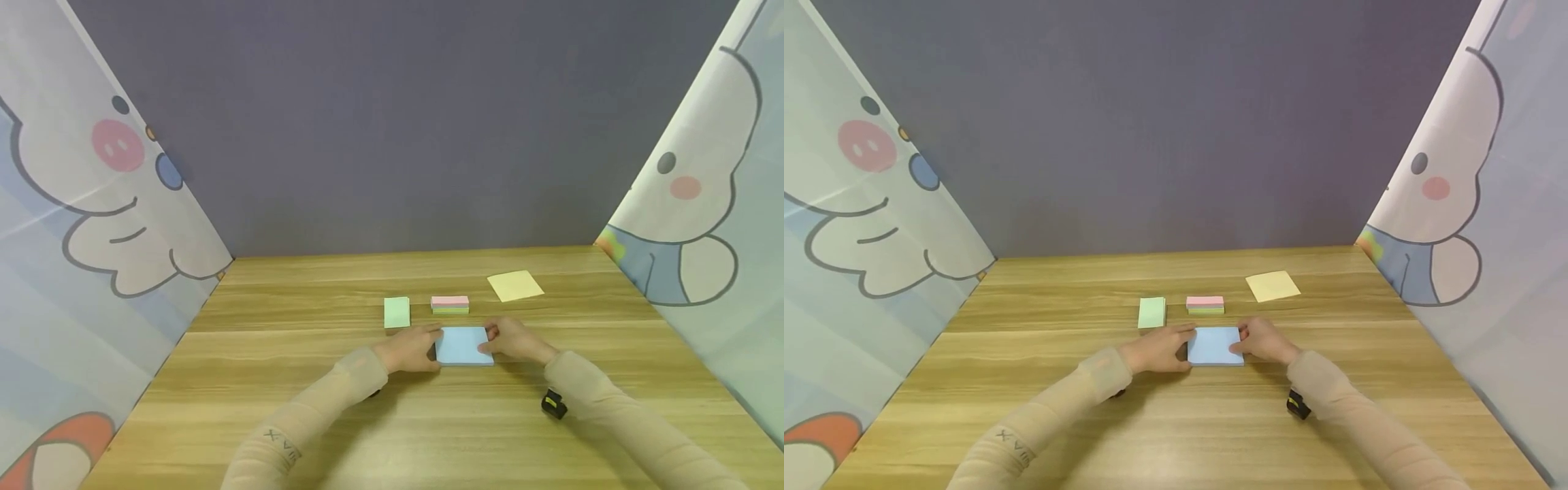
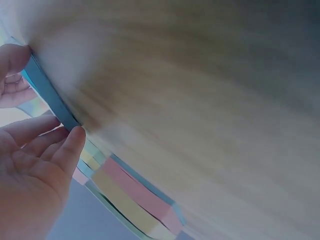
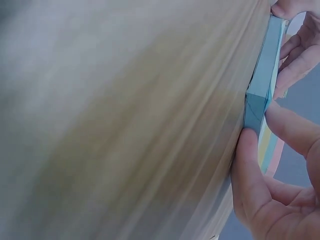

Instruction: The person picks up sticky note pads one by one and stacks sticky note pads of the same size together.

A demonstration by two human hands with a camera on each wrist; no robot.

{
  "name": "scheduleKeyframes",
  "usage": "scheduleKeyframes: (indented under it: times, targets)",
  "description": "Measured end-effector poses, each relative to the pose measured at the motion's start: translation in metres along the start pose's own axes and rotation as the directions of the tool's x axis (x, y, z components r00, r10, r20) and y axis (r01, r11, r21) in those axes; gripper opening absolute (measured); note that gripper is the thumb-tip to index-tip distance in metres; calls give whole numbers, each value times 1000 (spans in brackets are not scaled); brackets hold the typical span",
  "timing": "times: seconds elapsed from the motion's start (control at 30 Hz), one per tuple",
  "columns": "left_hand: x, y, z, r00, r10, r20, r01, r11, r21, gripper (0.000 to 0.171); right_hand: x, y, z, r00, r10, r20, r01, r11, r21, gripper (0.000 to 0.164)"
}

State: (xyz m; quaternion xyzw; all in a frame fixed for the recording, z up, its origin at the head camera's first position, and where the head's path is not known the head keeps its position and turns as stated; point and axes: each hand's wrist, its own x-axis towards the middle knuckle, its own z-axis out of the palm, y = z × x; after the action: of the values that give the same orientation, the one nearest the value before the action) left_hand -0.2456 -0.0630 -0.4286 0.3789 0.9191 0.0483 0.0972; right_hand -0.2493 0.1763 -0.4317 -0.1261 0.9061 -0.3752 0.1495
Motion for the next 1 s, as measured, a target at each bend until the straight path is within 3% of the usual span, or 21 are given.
scheduleKeyframes:
  times: [0.33, 1.0]
  targets:
    - [-5, -5, 1, 997, -76, 11, 77, 994, -72, 71, 5, -5, 3, 1000, 10, 5, -10, 1000, 16, 58]
    - [-8, -6, 1, 993, -118, 1, 117, 983, -144, 78, 7, -7, 5, 1000, -2, 5, 2, 1000, -2, 59]
